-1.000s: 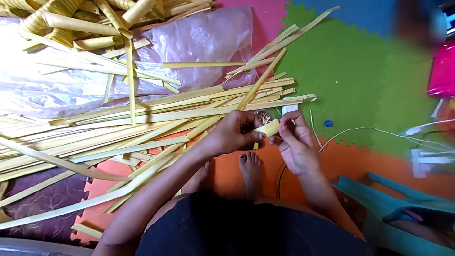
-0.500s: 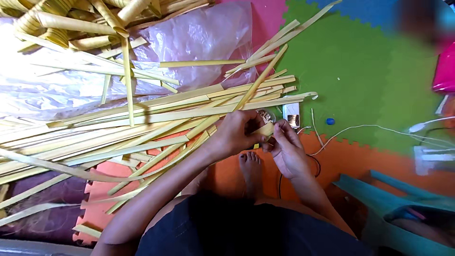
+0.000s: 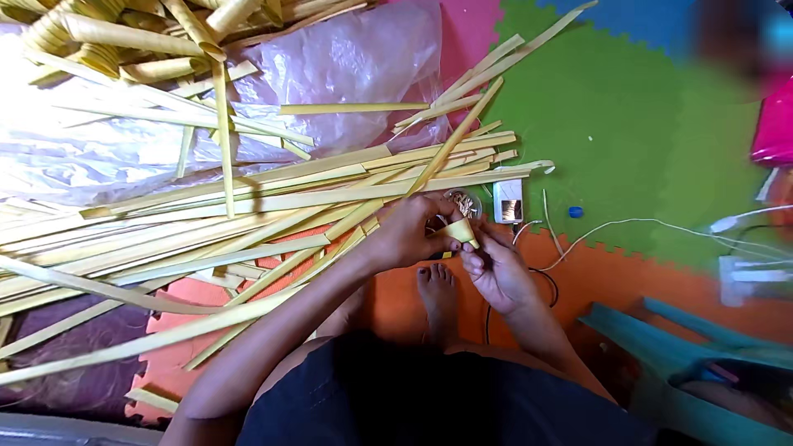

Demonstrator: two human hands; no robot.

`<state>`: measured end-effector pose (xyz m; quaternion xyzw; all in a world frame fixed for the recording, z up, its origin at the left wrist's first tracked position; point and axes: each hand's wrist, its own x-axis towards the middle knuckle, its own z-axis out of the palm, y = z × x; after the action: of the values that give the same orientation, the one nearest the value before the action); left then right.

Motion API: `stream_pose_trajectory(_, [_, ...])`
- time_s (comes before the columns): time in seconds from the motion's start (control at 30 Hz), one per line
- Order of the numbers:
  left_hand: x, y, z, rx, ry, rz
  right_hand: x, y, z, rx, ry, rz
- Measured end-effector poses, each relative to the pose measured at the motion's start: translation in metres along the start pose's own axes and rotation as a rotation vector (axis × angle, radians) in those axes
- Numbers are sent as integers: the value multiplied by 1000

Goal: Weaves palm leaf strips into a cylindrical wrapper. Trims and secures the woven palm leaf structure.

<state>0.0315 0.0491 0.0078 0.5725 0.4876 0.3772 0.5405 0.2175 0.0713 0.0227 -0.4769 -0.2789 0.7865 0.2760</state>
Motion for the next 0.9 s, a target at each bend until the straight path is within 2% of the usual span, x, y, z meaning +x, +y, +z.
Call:
stream_pose_trajectory(0.1, [0, 6, 5, 156, 85, -16, 0, 2, -4, 63, -76, 110])
stream_pose_trajectory(0.23, [1, 8, 2, 202, 65, -30, 4, 7, -7, -79, -81, 3])
stream_pose_trajectory(0.33, [-1, 2, -1, 102, -9, -6, 3, 5, -6, 133, -67, 135])
stream_pose_trajectory(0.4, [-4, 4, 2, 95, 25, -39, 3, 6, -8, 184, -130, 196])
stream_pose_trajectory(0.53, [-7, 11, 3, 129, 109, -109, 2, 11, -10, -67, -170, 28])
stream_pose_trajectory(0.6, [-7, 12, 0, 86, 56, -99, 1, 10, -7, 17, -131, 67])
stream_pose_trajectory(0.7, [-8, 14, 0, 98, 41, -88, 2, 9, -12, 282, -199, 252])
stream_pose_trajectory(0.77, [-9, 17, 1, 115, 83, -114, 1, 11, -11, 128, -220, 194])
stream_pose_trajectory(0.83, [-9, 19, 1, 113, 112, -141, 0, 14, -12, -121, -254, 26])
stream_pose_trajectory(0.9, [-10, 19, -3, 81, 74, -135, 0, 13, -9, -127, -243, 5])
